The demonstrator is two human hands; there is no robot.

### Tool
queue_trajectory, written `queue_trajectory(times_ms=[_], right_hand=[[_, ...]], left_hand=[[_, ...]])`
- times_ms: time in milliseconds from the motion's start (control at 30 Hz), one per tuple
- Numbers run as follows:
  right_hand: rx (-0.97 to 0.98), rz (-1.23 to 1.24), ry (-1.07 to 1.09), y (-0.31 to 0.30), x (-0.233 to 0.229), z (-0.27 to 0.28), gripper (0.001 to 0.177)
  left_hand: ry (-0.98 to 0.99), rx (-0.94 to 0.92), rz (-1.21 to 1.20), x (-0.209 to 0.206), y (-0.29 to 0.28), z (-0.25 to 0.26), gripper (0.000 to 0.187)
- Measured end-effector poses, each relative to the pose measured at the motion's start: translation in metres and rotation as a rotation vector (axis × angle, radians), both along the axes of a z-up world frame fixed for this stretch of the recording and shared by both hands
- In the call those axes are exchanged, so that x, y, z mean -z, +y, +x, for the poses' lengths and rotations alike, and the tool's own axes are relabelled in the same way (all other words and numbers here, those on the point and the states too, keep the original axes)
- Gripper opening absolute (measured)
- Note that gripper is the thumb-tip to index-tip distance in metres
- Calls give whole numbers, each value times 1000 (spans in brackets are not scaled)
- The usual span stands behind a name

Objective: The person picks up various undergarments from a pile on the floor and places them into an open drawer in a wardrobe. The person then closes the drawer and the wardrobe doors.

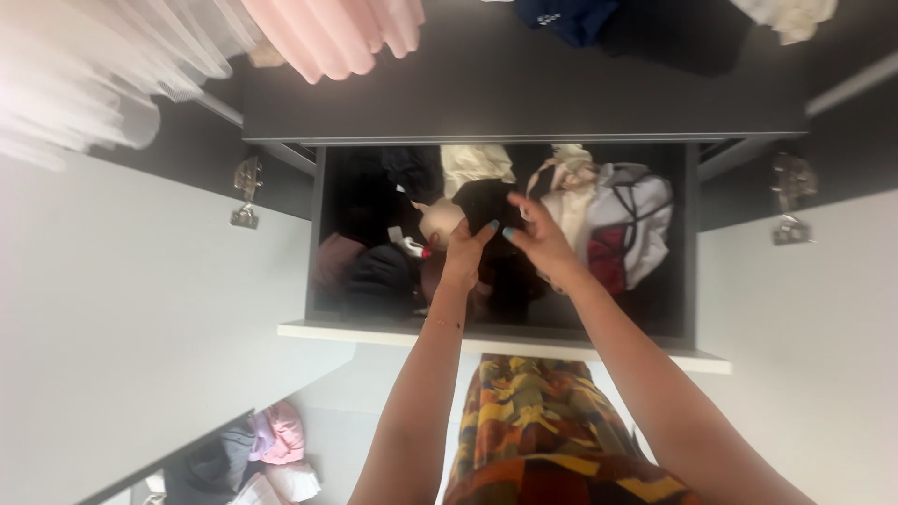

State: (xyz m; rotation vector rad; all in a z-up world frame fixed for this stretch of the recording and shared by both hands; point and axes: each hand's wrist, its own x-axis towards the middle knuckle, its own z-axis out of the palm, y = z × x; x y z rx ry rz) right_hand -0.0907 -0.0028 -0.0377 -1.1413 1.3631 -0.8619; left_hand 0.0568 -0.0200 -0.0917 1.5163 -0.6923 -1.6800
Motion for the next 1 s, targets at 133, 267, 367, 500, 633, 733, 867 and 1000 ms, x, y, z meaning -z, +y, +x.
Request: queue_trajectory(times_ms=[133,267,367,500,633,733,867,1000], right_hand=[[-80,60,35,-25,47,28,47],[-167,-137,219,-71,85,62,58],[-204,-231,351,-91,123,83,64],[-282,-339,675,-97,177,94,58],[-292,-380,816,-90,212,83,44],[-319,-99,632,-82,188,57,53],[12,-356,960,-75,200,-3,44],[155,-454,1304,-54,149,-62,60]], left_hand=[[-60,-39,-13,-2,-36,20,51],[-340,-84,-37,64,-89,53,74],[-636,-48,-206,128,-121,75,85],[-1271,314,-413,95,-106,66,80],[-1316,748,-207,96,-106,62,53],[-1382,913,-59,125,-118,66,59],[-1416,821,-14,111,-111,50,62],[-1607,395,-414,69,-72,-6,70]])
